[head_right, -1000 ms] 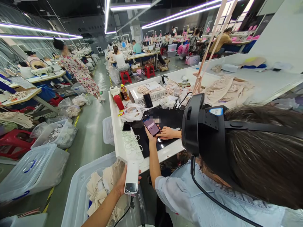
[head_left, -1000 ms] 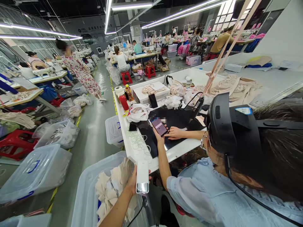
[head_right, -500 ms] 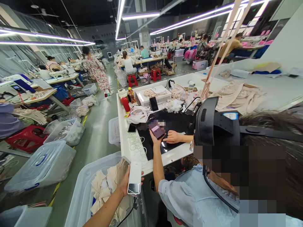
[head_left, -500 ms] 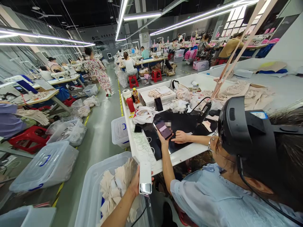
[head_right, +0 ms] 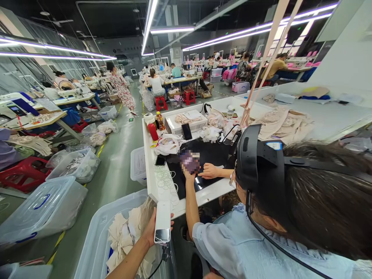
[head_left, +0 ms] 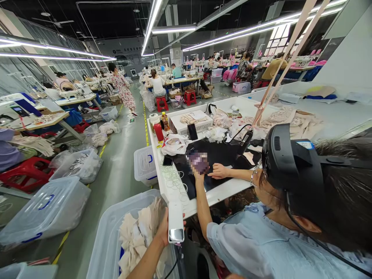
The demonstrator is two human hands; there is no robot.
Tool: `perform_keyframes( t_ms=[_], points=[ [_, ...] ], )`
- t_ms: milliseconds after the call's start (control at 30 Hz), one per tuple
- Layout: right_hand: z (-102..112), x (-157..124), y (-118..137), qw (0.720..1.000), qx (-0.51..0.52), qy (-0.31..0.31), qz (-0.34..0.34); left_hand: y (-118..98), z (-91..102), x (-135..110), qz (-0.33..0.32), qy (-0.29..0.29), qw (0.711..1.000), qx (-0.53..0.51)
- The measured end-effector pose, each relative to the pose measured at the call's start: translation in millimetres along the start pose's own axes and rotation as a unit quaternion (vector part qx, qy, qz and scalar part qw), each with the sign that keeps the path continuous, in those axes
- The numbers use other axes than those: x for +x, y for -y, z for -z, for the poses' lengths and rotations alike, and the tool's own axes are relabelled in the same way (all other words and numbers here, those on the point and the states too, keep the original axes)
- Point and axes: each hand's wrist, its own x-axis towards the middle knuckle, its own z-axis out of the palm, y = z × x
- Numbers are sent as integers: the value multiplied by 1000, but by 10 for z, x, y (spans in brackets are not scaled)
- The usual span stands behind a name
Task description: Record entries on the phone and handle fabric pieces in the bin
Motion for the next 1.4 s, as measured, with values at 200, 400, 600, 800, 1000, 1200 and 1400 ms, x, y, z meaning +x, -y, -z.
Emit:
perform_keyframes(
  t_ms=[200, 400, 600, 800, 1000, 1200, 1400],
  points=[
    [-405, -441, -400, 995, 52, 35, 84, 103, 35, -183, -3, -1, 1000, -8],
    [-465, 62, -40, 991, 35, -37, 125, 180, 83, -460, -40, -27, 997, -61],
    [-511, 417, 16, 988, 46, -85, 123, 227, 307, -715, -89, -81, 988, -97],
    [-643, 638, -18, 969, -39, -167, 176, 234, 383, -956, -129, -160, 972, -115],
    [-682, 918, 69, 935, -116, -249, 224, 233, 328, -1100, -164, -189, 961, -118],
    [-741, 1490, 311, 912, -162, -307, 220, 239, 373, -1156, -155, -145, 961, -174],
    [-771, 1999, 487, 894, -250, -313, 202, 257, 389, -1323, -183, -164, 951, -188]
  ],
)
